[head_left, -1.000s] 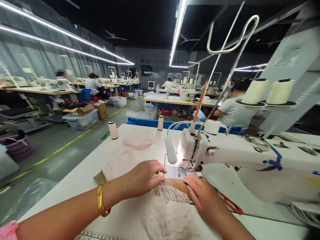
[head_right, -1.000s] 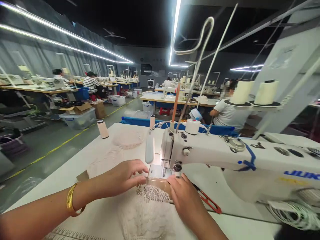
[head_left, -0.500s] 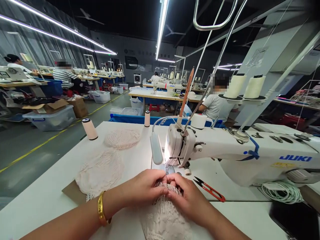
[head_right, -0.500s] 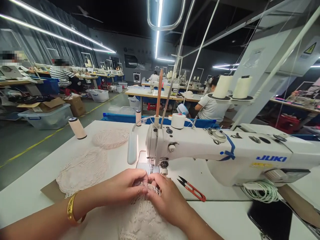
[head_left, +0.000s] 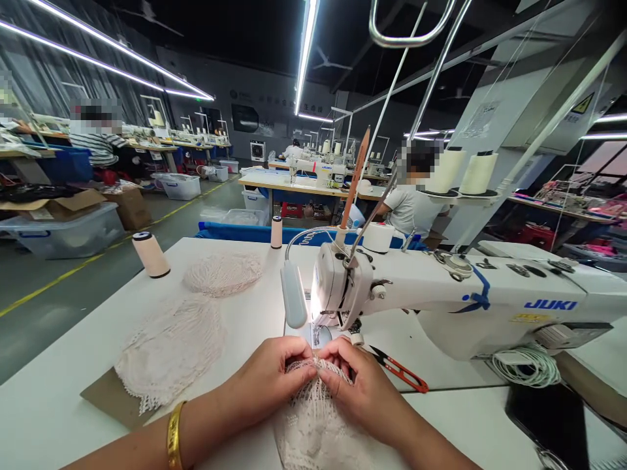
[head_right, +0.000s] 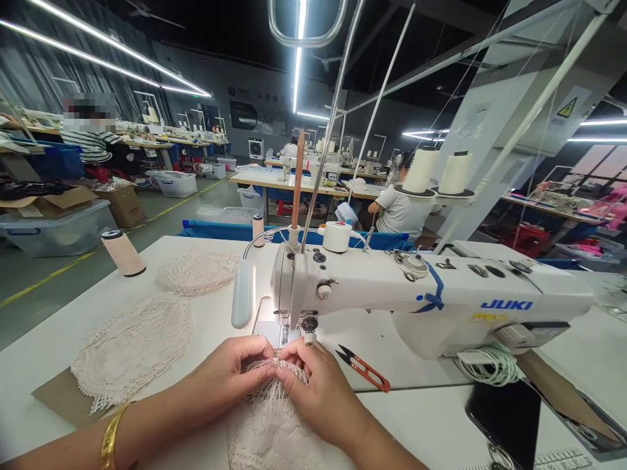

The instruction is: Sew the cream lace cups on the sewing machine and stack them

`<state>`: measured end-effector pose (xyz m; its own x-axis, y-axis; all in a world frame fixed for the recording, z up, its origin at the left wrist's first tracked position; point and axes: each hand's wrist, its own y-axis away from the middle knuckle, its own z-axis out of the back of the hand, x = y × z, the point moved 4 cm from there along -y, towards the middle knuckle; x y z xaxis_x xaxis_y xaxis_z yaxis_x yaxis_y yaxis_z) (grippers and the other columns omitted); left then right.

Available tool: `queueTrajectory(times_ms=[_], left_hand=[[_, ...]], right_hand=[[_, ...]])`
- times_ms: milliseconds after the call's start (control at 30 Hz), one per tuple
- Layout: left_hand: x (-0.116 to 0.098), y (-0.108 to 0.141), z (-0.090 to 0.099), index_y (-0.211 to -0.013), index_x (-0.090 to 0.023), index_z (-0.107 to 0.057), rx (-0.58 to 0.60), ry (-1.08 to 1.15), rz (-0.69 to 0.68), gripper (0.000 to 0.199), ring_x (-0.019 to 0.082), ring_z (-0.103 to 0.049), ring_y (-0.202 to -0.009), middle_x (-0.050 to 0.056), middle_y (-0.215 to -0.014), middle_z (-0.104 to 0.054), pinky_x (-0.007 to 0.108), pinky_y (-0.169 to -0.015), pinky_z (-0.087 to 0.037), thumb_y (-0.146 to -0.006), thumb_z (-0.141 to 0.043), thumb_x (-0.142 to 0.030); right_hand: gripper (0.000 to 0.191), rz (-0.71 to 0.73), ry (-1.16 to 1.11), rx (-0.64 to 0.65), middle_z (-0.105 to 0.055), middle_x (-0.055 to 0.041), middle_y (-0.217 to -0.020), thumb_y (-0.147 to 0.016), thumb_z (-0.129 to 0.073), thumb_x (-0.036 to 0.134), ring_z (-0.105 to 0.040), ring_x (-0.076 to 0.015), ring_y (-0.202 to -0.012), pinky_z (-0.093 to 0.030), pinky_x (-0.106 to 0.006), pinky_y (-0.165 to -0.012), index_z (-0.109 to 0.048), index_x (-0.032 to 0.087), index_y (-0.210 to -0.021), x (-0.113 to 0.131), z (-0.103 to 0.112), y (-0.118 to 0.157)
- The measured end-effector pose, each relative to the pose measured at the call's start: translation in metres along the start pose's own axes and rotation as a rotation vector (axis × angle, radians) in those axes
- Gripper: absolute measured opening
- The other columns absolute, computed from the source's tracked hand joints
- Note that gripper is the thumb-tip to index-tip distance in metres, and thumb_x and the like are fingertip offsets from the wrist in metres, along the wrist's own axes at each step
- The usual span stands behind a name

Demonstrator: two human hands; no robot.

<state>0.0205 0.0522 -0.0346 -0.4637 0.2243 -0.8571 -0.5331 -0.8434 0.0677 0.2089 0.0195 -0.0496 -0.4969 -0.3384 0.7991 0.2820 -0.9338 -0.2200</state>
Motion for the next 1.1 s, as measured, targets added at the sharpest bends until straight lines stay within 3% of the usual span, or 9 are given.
queueTrajectory(times_ms=[267,467,600,700,900,1000,1100], left_hand=[[-0.003,-0.001,-0.006,-0.079,-0.022,-0.058,-0.092,0.001,-0.096,0.023,0.020,-0.058,-0.082,0.001,-0.087,-0.068,0.029,-0.073,-0.043,-0.088,-0.063,-0.042],[-0.001,-0.002,-0.011,-0.085,-0.023,-0.058,-0.132,0.072,-0.025,0.023,0.018,-0.051,-0.070,-0.002,-0.076,-0.061,0.028,-0.065,-0.040,-0.084,-0.066,-0.044],[-0.001,-0.004,-0.014,-0.101,-0.022,-0.069,-0.067,0.166,0.013,0.031,0.020,-0.057,-0.076,-0.001,-0.080,-0.065,0.029,-0.069,-0.045,-0.083,-0.068,-0.046],[-0.002,-0.005,-0.015,-0.093,-0.021,-0.071,-0.041,0.163,0.017,0.025,0.020,-0.059,-0.079,0.000,-0.081,-0.067,0.028,-0.070,-0.044,-0.082,-0.067,-0.044],[-0.004,-0.003,-0.011,-0.075,-0.022,-0.057,-0.101,0.122,-0.009,0.018,0.018,-0.054,-0.075,-0.002,-0.076,-0.060,0.028,-0.067,-0.041,-0.079,-0.064,-0.038],[-0.004,-0.003,-0.012,-0.072,-0.022,-0.053,-0.128,0.151,-0.056,0.018,0.019,-0.056,-0.078,0.000,-0.080,-0.062,0.029,-0.069,-0.043,-0.077,-0.064,-0.035],[-0.001,-0.004,-0.014,-0.074,-0.023,-0.052,-0.124,0.186,-0.019,0.018,0.017,-0.051,-0.071,-0.003,-0.074,-0.058,0.028,-0.065,-0.041,-0.076,-0.065,-0.035]], right_hand=[[0.017,0.145,0.042,-0.086,-0.071,0.0001,-0.090,-0.106,-0.056,0.029,-0.065,-0.0198,-0.086,-0.045,-0.031,-0.078,-0.065,0.025,-0.093,0.001,-0.004,0.000],[0.016,0.227,0.119,-0.161,-0.073,0.0018,-0.086,-0.105,-0.059,0.023,-0.066,-0.0191,-0.083,-0.046,-0.030,-0.076,-0.068,0.026,-0.092,0.004,-0.001,0.002],[0.016,0.265,0.148,-0.168,-0.074,0.0019,-0.087,-0.105,-0.059,0.021,-0.066,-0.0186,-0.081,-0.047,-0.030,-0.075,-0.067,0.025,-0.092,0.006,-0.001,0.003],[0.016,0.301,0.191,-0.168,-0.073,0.0013,-0.086,-0.107,-0.057,0.021,-0.065,-0.0187,-0.079,-0.047,-0.030,-0.074,-0.066,0.025,-0.094,0.006,-0.001,0.004],[0.018,0.281,0.192,-0.160,-0.072,0.0022,-0.085,-0.106,-0.057,0.019,-0.064,-0.0190,-0.081,-0.047,-0.029,-0.074,-0.065,0.026,-0.092,0.008,-0.001,0.005],[0.017,0.272,0.165,-0.161,-0.072,0.0029,-0.085,-0.105,-0.058,0.019,-0.064,-0.0184,-0.080,-0.048,-0.029,-0.074,-0.065,0.027,-0.091,0.011,-0.001,0.004],[0.017,0.275,0.160,-0.172,-0.072,0.0029,-0.085,-0.105,-0.058,0.020,-0.065,-0.0180,-0.080,-0.049,-0.028,-0.074,-0.065,0.027,-0.091,0.012,0.000,0.004]])
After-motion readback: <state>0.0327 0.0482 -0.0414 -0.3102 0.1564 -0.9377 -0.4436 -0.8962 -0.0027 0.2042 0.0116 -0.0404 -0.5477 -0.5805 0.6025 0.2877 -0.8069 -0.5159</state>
